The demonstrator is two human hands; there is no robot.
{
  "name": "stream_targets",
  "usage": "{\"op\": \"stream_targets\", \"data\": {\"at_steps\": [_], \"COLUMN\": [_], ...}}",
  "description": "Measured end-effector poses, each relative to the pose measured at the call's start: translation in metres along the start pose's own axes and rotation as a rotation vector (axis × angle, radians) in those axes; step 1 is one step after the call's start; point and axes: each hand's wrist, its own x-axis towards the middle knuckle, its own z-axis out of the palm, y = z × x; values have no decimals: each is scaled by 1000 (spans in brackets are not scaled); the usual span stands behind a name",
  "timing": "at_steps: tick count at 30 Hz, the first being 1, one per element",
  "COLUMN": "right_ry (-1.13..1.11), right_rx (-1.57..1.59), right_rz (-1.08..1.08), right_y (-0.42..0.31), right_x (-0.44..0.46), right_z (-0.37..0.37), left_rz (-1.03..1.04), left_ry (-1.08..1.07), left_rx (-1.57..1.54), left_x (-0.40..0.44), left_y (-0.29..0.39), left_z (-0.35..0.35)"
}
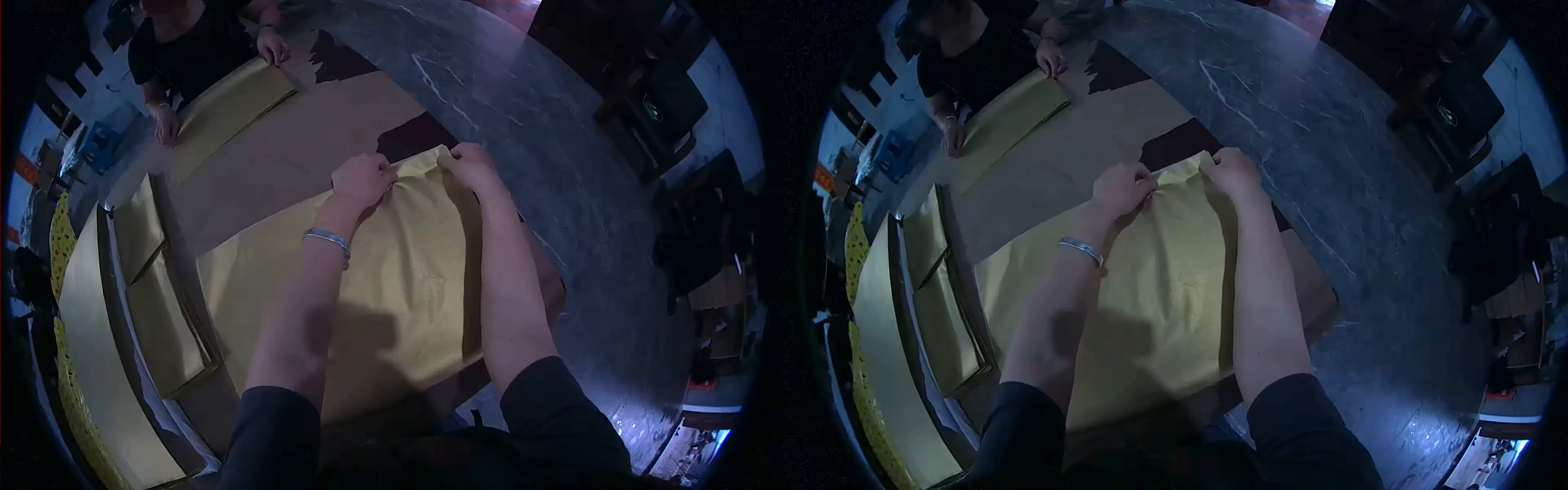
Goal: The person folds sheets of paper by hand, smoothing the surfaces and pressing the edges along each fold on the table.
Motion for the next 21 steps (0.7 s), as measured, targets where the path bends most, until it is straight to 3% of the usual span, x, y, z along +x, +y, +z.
{"op": "stream_targets", "data": {"at_steps": [9,11,21], "right_ry": [118,191,254], "right_rx": [-215,-173,-182], "right_rz": [25,7,25], "right_y": [-7,-5,-14], "right_x": [-13,-11,-21], "right_z": [8,13,19], "left_rz": [32,90,124], "left_ry": [138,291,364], "left_rx": [84,52,28], "left_x": [-9,-15,-13], "left_y": [-2,-7,-23], "left_z": [15,20,21]}}
